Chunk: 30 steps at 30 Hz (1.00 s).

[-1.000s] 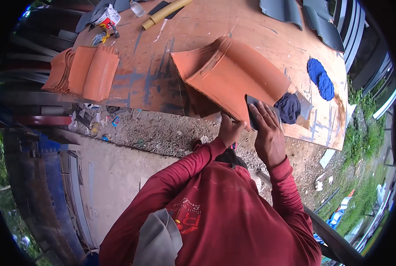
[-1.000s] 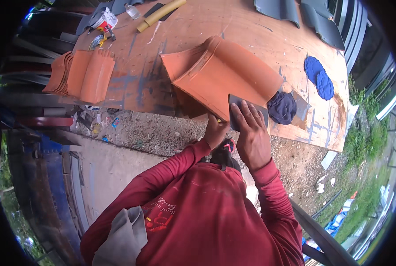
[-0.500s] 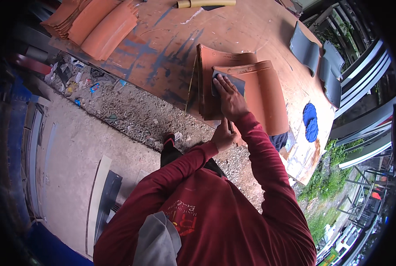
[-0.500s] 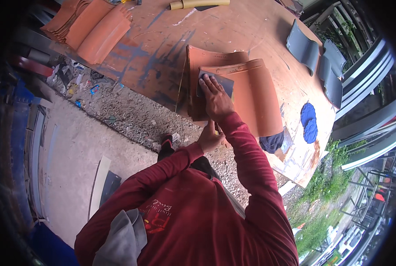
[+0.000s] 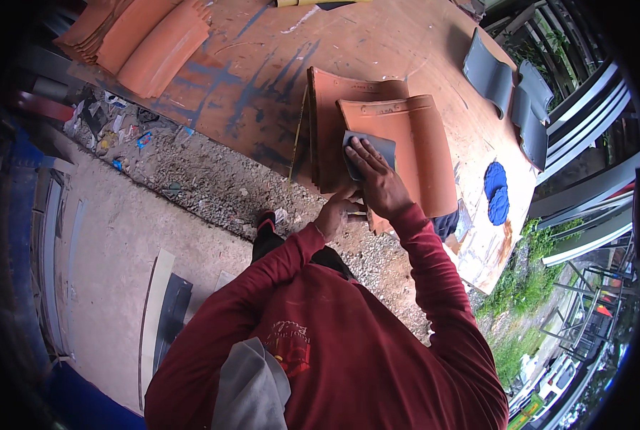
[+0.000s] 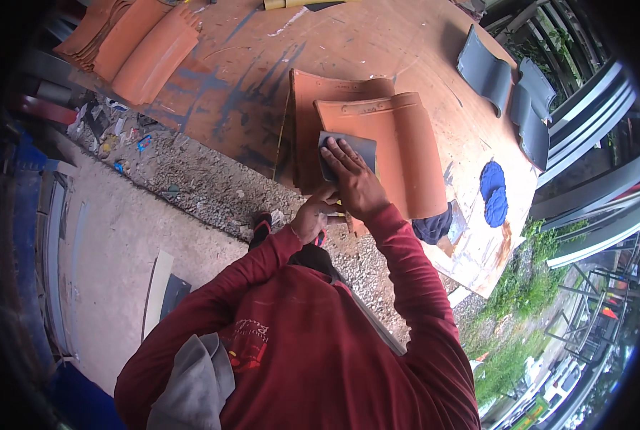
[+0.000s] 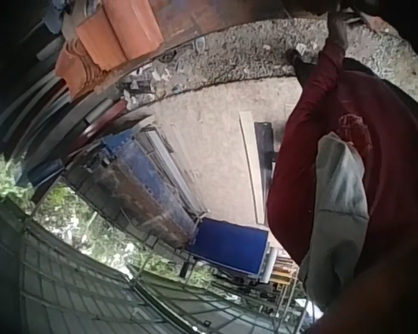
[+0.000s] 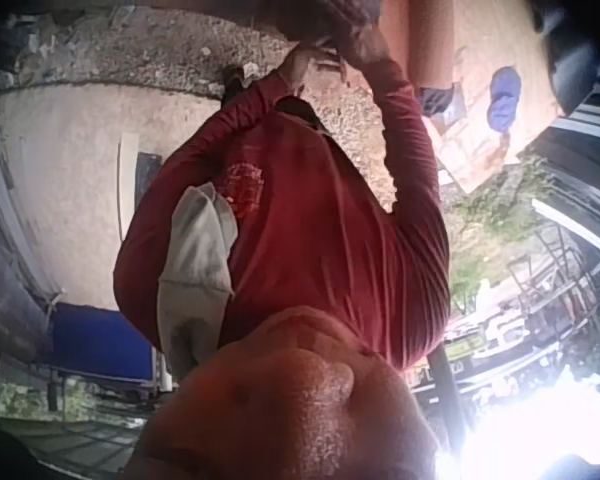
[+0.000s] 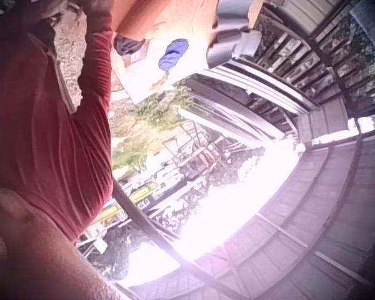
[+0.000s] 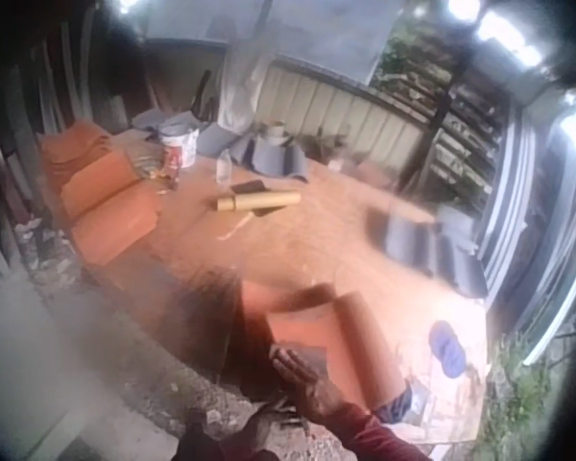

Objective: The person measures a roof tile using a tape measure and a marking tool, then cleans the tile surface with a cloth and sands the edges with sandpaper.

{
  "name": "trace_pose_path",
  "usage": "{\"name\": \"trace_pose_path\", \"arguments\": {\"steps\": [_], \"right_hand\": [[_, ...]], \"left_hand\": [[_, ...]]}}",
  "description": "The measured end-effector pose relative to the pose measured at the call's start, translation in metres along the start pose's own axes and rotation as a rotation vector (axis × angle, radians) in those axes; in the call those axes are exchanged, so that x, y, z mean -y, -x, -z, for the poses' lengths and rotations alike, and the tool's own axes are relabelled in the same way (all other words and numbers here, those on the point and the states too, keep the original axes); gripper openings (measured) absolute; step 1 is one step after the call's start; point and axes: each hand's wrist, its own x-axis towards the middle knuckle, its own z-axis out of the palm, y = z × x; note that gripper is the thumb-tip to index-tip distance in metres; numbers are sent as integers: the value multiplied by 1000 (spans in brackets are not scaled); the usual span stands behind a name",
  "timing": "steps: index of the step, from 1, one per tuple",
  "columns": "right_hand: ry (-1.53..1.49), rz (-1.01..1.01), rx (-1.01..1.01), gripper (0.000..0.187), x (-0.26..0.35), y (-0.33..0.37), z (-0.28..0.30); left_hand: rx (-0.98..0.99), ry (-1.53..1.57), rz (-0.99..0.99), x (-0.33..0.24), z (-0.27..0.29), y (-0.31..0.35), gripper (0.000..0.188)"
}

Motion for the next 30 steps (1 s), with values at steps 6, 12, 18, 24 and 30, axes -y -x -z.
{"name": "trace_pose_path", "arguments": {"steps": [6, 12, 18, 24, 30], "right_hand": [[48, -168, -8, 67, 46, 146, -17], [117, -200, -98, 66, 45, 62, 0], [-100, -351, 33, 63, 72, 188, -21], [-748, -971, -1134, 38, 29, 279, -73], [-731, -856, -1312, 27, 16, 186, -98]], "left_hand": [[106, 107, 154, -19, 4, -1, 85], [81, 178, 194, -34, -3, -3, 101], [-121, -373, 177, -38, -6, -20, 77], [-483, -648, 23, 18, -6, -53, 35], [-553, -669, 131, 23, -48, -48, 35]]}}
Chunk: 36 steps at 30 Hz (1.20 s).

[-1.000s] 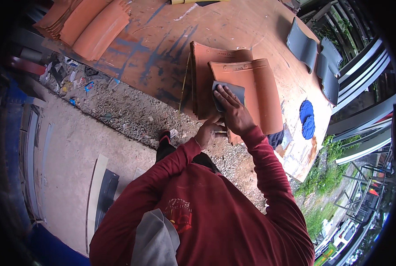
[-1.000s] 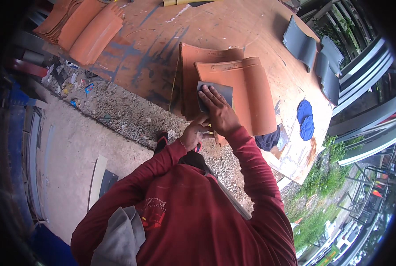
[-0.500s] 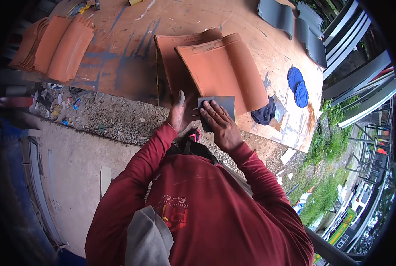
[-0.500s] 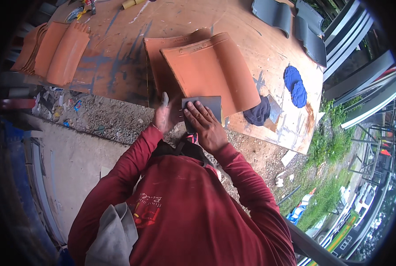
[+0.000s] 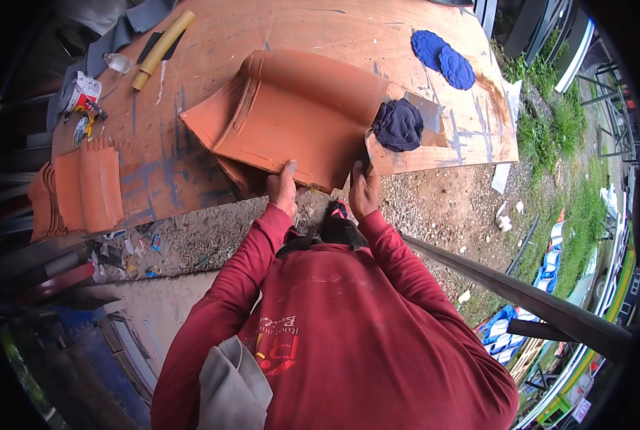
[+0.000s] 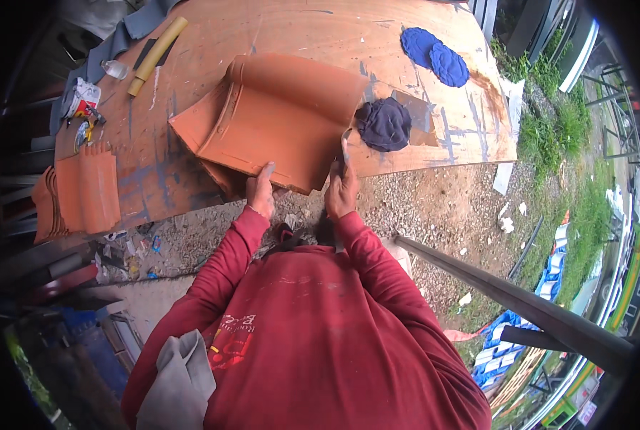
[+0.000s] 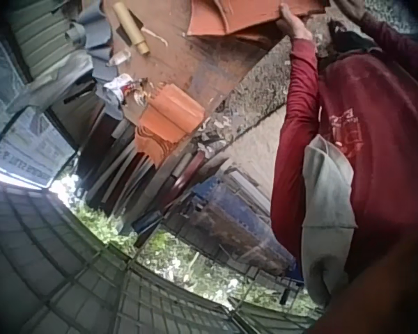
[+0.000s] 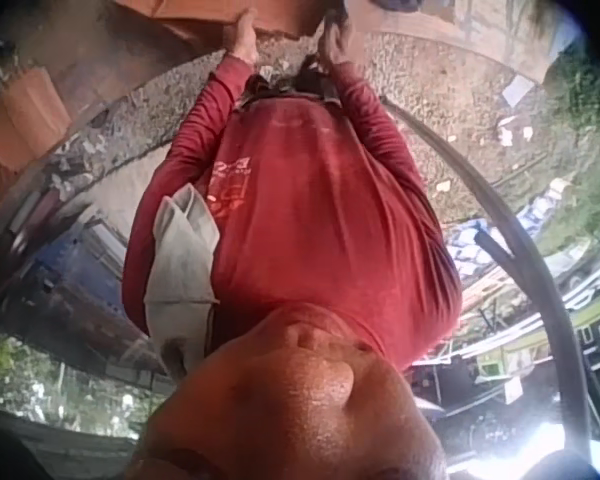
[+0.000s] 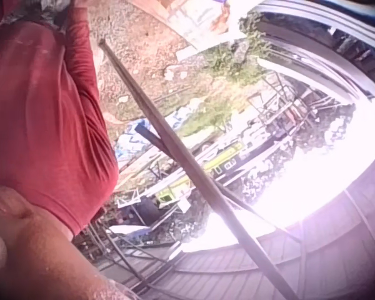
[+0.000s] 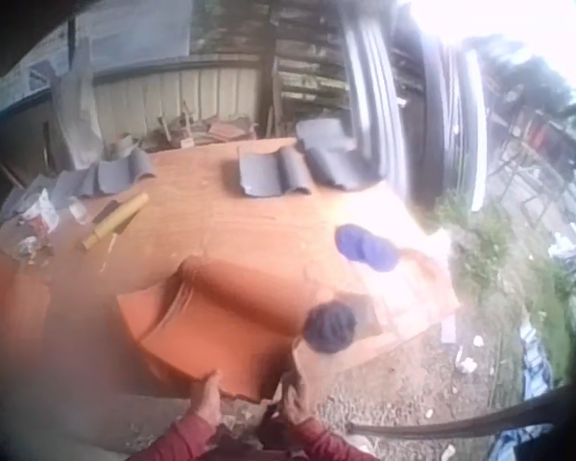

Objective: The person measures a roof tile using a tape measure and a marking tool, then cleans the tile surface with a cloth and sands the edges with sandpaper.

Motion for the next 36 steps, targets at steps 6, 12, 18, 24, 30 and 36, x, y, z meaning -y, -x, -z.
{"name": "trace_pose_path", "arguments": {"steps": [6, 12, 18, 24, 30, 36], "right_hand": [[300, -160, 832, 59, 33, 69, 83], [985, 453, 411, 59, 100, -12, 29], [946, 479, 747, 64, 48, 34, 21], [701, 289, 618, 63, 59, 59, -1], [856, 354, 547, 63, 56, 49, -6], [928, 406, 584, 63, 52, 36, 0]], "left_hand": [[-22, -75, -233, 22, 44, -42, 36], [47, -80, -44, -17, 17, -3, 36], [9, -11, 8, -10, 24, -12, 37], [25, 24, -32, -15, 18, -5, 40], [42, 67, 31, -15, 21, -4, 36], [29, 86, 46, -6, 25, -9, 36]]}}
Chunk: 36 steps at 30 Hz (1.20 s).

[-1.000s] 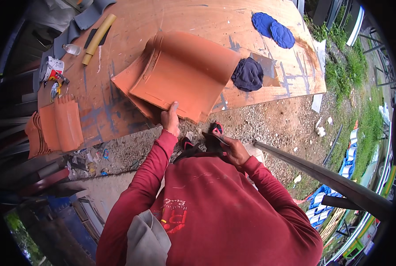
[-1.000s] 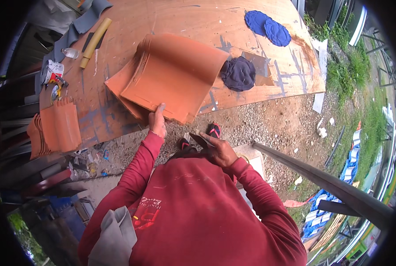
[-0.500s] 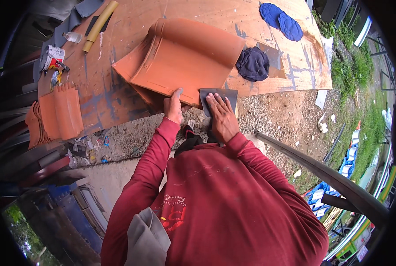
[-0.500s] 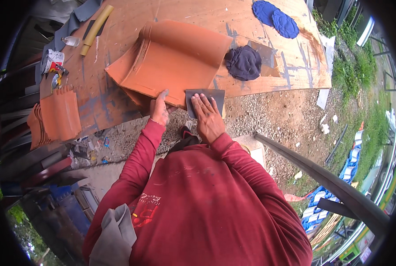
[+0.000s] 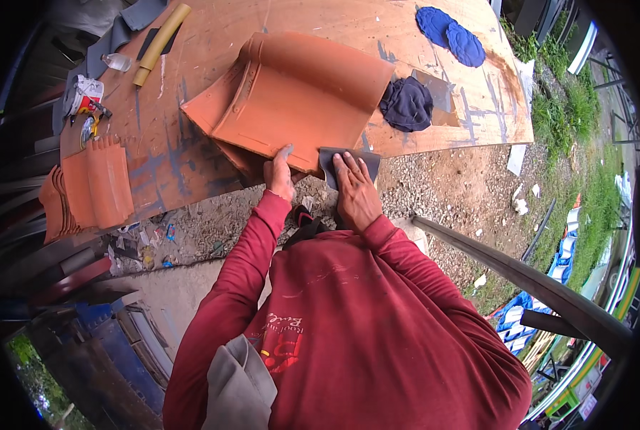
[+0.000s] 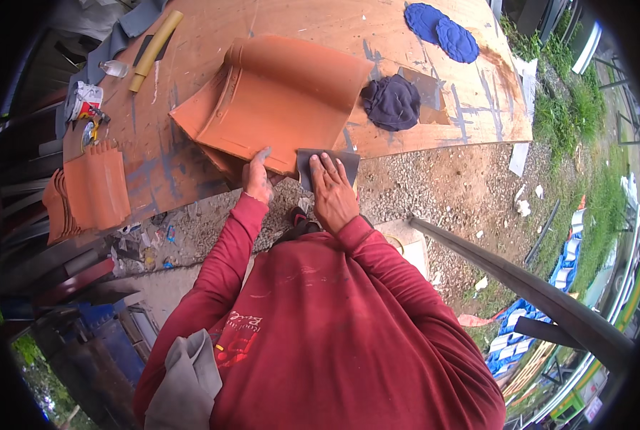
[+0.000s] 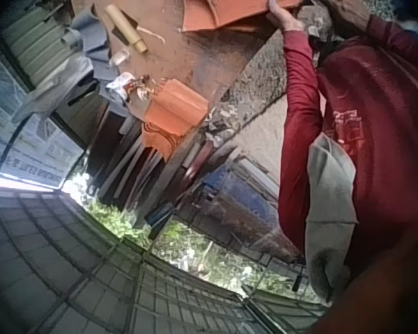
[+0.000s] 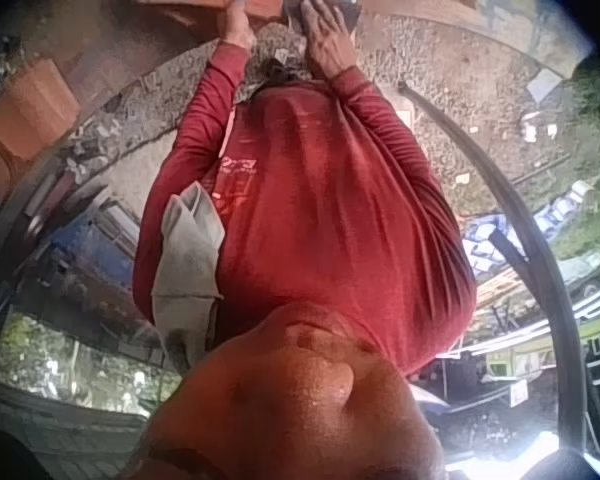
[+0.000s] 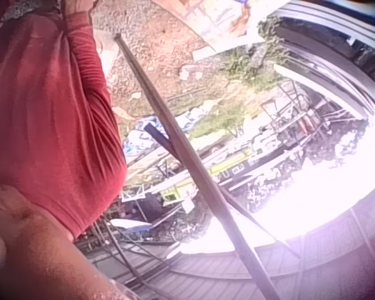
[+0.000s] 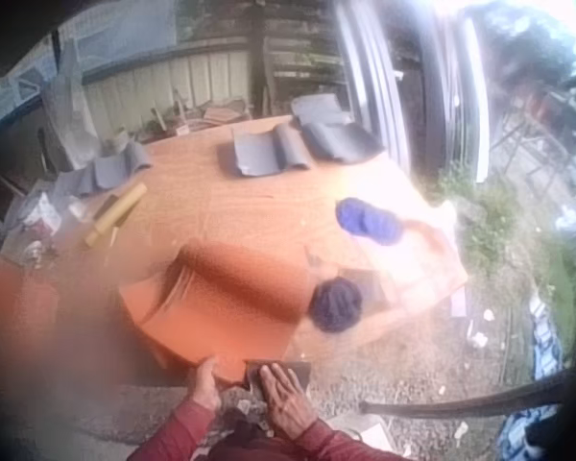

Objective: The person measures a roof tile using a tape measure and a marking tool, then cleans the tile surface with a cloth and sands the edges with sandpaper.

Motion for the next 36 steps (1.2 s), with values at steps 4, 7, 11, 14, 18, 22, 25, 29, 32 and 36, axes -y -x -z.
{"name": "trace_pose_path", "arguments": {"steps": [4, 7, 11, 14, 18, 22, 25, 29, 32, 36], "right_hand": [[-96, 96, 94, 59, 8, 9, -2], [19, 207, 88, 56, -53, -26, 4], [12, 150, -26, 60, -74, -45, 6], [-130, 207, 104, 64, -69, -14, 5], [-10, -89, -238, 60, -144, -17, 65], [-25, -235, -487, 56, -227, -51, 114], [16, 88, -353, 55, -177, -91, 134], [194, 413, 39, 54, -127, -100, 77], [328, 478, 78, 56, -111, -132, 30], [442, 515, 19, 55, -88, -239, -4]], "left_hand": [[8, 35, -13, 5, 6, -6, 39], [-15, -27, -18, 2, 6, -5, 36], [48, -35, -15, 9, -4, -2, 36], [9, -42, -83, 13, -8, -1, 38], [-59, -66, -139, -4, 11, -13, 39], [-86, -68, -339, -9, 1, -21, 37], [-210, -112, -501, -16, -6, -17, 32], [-256, -186, -599, -24, -20, -4, 27], [-271, -173, -674, -16, -20, -7, 26], [-235, -272, -710, -7, -23, -5, 30]]}}
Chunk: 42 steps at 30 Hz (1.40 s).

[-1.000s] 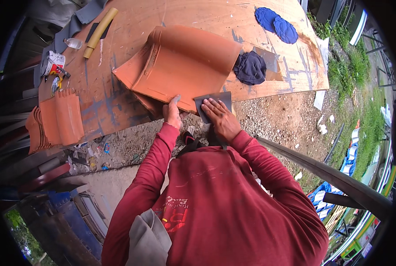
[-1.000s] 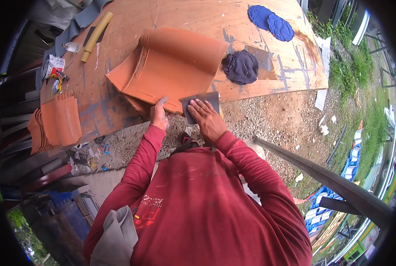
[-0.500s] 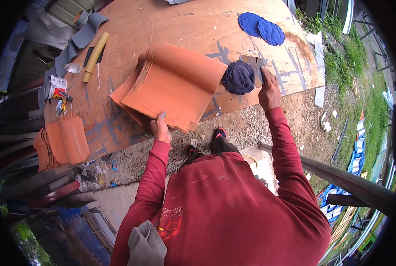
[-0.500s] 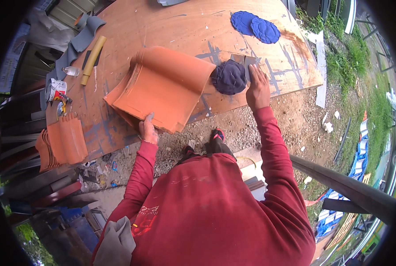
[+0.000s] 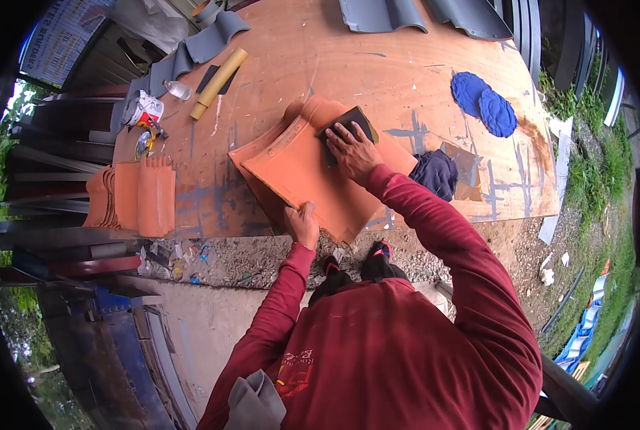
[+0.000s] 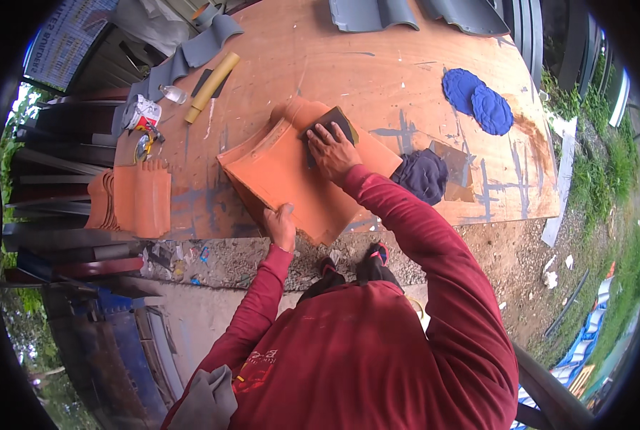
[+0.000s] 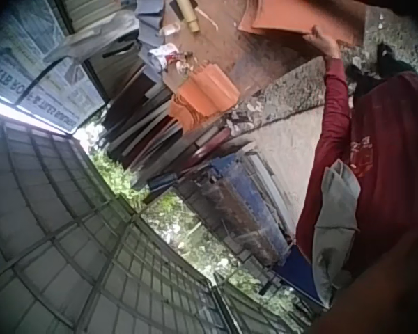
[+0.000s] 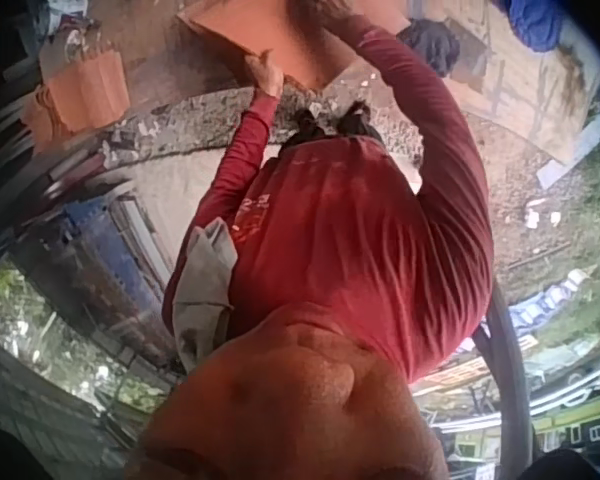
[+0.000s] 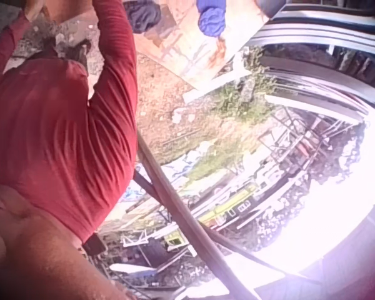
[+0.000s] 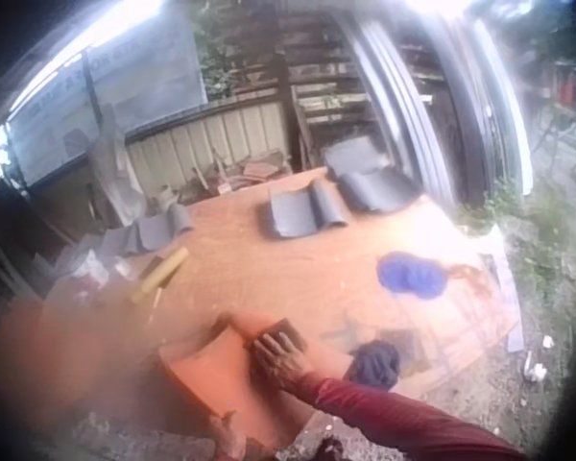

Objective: The person measures a roof tile using a tape measure and a marking tool, then cleans the tile surface with a cloth and sands the edges with sandpaper.

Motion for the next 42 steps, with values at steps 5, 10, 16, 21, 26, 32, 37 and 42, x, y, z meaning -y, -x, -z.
{"name": "trace_pose_path", "arguments": {"steps": [5, 10, 16, 21, 26, 32, 37, 42], "right_hand": [[18, -13, 73, 56, -6, -59, -6], [-232, 83, 174, 51, -11, 67, 35], [-96, -521, -233, 54, -146, 184, 83], [3, -865, -209, 92, -196, 236, 11], [-313, -384, 53, 86, -79, 215, 18], [-298, -326, -46, 58, -87, 219, -52], [-808, -982, -461, 28, -117, 177, -26], [-548, -443, -499, 25, -71, 28, 44]], "left_hand": [[-51, -37, 14, -5, -10, 7, 31], [-52, 134, 34, 4, 2, -2, 36], [37, 85, 121, -17, 19, -16, 44], [72, 84, 177, -18, 19, -17, 46], [62, 86, 5, -28, 1, -8, 35], [86, 47, 3, -25, 8, -9, 35], [82, 50, 50, -14, 15, -2, 42], [105, 99, 38, -29, 7, -1, 51]]}}
